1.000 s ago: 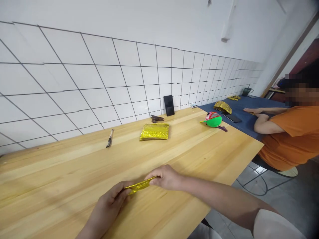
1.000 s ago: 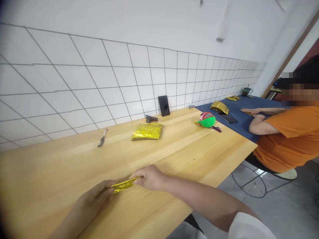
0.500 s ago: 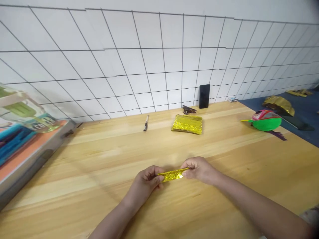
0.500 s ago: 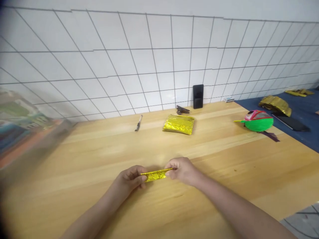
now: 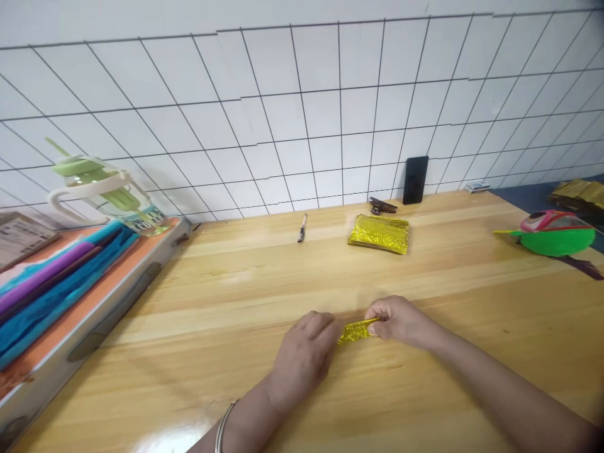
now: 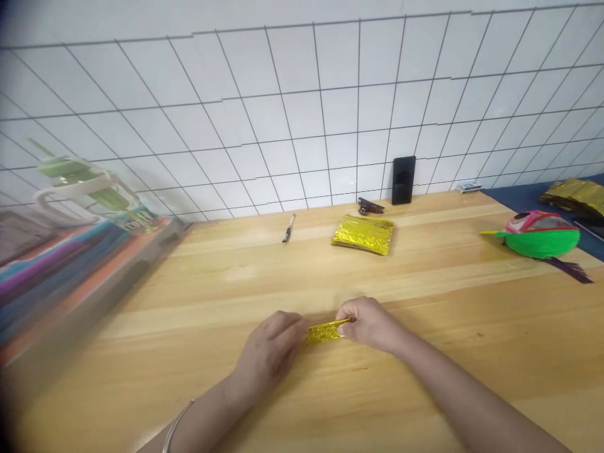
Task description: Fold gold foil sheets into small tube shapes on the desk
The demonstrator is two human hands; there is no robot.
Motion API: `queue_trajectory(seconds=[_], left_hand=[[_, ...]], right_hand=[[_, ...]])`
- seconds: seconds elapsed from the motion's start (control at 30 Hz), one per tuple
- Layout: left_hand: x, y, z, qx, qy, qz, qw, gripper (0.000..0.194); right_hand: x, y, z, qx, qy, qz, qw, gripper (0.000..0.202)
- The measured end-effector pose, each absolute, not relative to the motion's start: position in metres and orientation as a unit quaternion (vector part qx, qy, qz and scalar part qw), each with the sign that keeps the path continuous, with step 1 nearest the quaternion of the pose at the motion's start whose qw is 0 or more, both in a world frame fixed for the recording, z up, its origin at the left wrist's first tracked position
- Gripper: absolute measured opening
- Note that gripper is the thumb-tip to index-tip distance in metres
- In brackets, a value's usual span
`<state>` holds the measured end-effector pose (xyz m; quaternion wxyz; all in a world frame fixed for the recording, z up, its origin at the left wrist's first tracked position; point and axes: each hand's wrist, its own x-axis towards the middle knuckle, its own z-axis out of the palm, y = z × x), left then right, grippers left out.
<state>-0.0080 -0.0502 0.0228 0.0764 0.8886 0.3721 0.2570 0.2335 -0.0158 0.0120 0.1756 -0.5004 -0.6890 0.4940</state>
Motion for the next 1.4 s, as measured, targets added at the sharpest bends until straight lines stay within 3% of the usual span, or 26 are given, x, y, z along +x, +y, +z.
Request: queue_trajectory(seconds=[0.1,0.33,0.83,0.97,1.07,1.17,1.4], left_hand=[[0.003,-0.061,0.022,0.932,0.306,0.193,0.031,0.034],[0.014,-0.072,0.009,0.945,0.315,0.091,-0.007,0.044],[0.012,-0.070,0.026,0.942,0.317,0.076,0.077,0.047],[0.012,-0.073,0.026,0.935,0.322,0.102,0.108,0.047],[0.012,-0.074,0.023,0.930,0.323,0.120,0.130,0.045],[0.009,-0.075,0.021,0.931,0.313,0.118,0.145,0.055],[0.000,-0.073,0.019,0.945,0.287,0.086,0.130,0.070]], right_hand=[[0.233,-0.015,0.010,-0.500,-0.703,0.476,0.171,0.010],[0.233,-0.015,0.010,-0.507,-0.730,0.425,0.173,0.013],[0.252,-0.020,0.019,-0.562,-0.746,0.288,0.209,0.017],[0.228,-0.047,0.023,-0.515,-0.805,0.180,0.231,0.033],[0.206,-0.071,0.016,-0.412,-0.891,0.109,0.156,0.049],[0.200,-0.082,0.008,-0.396,-0.908,0.109,0.086,0.073],[0.216,-0.078,0.007,-0.398,-0.906,0.126,0.069,0.081]])
